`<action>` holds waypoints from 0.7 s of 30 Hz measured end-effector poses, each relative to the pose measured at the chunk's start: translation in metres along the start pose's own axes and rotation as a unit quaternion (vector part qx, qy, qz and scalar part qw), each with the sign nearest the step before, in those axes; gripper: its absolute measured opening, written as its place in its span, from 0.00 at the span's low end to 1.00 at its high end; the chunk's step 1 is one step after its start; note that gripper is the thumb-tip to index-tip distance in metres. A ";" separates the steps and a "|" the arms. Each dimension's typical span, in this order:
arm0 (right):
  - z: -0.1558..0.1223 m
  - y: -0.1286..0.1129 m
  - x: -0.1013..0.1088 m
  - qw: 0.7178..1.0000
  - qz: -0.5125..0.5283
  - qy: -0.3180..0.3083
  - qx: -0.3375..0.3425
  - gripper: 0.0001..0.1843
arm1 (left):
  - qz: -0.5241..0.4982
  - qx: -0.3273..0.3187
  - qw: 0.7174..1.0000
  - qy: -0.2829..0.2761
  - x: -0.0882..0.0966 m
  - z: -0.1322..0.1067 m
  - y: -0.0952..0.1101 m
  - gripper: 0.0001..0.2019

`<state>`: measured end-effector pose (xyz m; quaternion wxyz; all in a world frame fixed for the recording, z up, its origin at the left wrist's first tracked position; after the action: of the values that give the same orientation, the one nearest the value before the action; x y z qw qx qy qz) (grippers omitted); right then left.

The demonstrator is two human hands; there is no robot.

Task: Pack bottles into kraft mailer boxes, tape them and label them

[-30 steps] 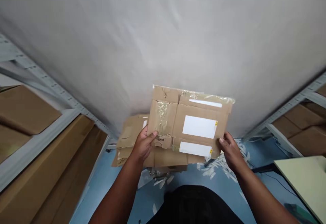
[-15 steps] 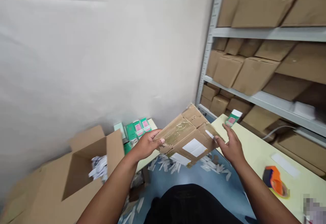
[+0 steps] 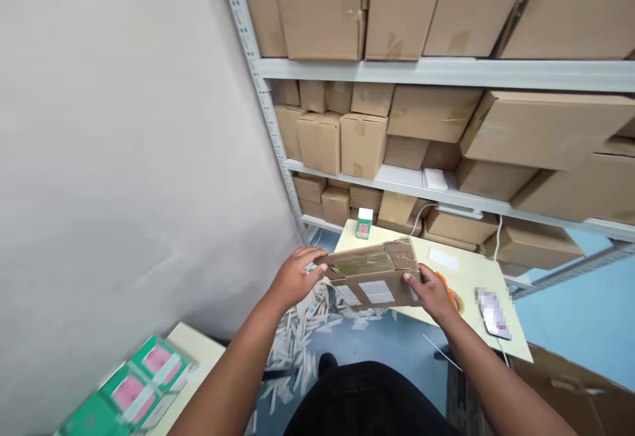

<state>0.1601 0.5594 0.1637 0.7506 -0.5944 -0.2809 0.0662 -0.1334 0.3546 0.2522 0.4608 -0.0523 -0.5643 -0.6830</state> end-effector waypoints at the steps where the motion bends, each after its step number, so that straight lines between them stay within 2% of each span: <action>1: 0.004 -0.001 0.005 0.999 -0.042 0.011 0.007 0.24 | 0.001 -0.018 1.000 -0.015 -0.012 0.010 -0.007 0.19; 4: 0.016 -0.017 0.007 0.975 -0.205 0.027 0.077 0.18 | -0.022 -0.062 0.995 -0.077 -0.052 0.034 -0.020 0.30; 6: 0.022 -0.033 -0.007 0.936 -0.320 0.010 0.143 0.15 | -0.070 -0.063 0.988 -0.122 -0.079 0.048 -0.024 0.34; 7: 0.026 -0.040 -0.016 0.913 -0.370 -0.004 0.170 0.13 | -0.100 -0.051 0.984 -0.142 -0.093 0.054 -0.026 0.33; 9: 0.031 -0.050 -0.033 0.875 -0.439 -0.018 0.203 0.12 | -0.159 -0.013 0.972 -0.170 -0.119 0.065 -0.034 0.23; 11: 0.035 -0.053 -0.037 0.856 -0.469 0.004 0.219 0.11 | -0.216 0.027 0.960 -0.177 -0.141 0.075 -0.046 0.12; 12: 0.035 -0.050 -0.033 0.853 -0.472 0.029 0.222 0.12 | -0.242 0.047 0.953 -0.177 -0.151 0.079 -0.053 0.10; 14: 0.030 -0.036 -0.011 0.858 -0.459 0.098 0.210 0.20 | -0.289 0.086 0.937 -0.179 -0.169 0.086 -0.068 0.12; 16: 0.020 -0.010 0.026 0.873 -0.420 0.187 0.163 0.29 | -0.318 0.115 0.922 -0.186 -0.183 0.092 -0.081 0.14; 19: 0.006 0.045 0.086 0.900 -0.307 0.307 0.041 0.38 | -0.337 0.140 0.912 -0.189 -0.201 0.097 -0.095 0.16; 21: 0.006 0.086 0.110 0.925 -0.179 0.332 -0.052 0.38 | -0.351 0.164 0.904 -0.178 -0.213 0.099 -0.100 0.16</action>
<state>0.2690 0.6363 0.1222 0.7683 -0.5603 -0.1208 -0.2850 -0.1249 0.5506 0.0892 0.0847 0.1045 -0.7226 -0.6780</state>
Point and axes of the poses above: each hand's wrist, its own z-axis towards the middle knuckle, its own x-axis out of the back of the hand, y = z × x, the point moved 4 cm from there along z, towards the middle knuckle, and after that the axes turned 6 degrees about y, right-handed, at the moved point
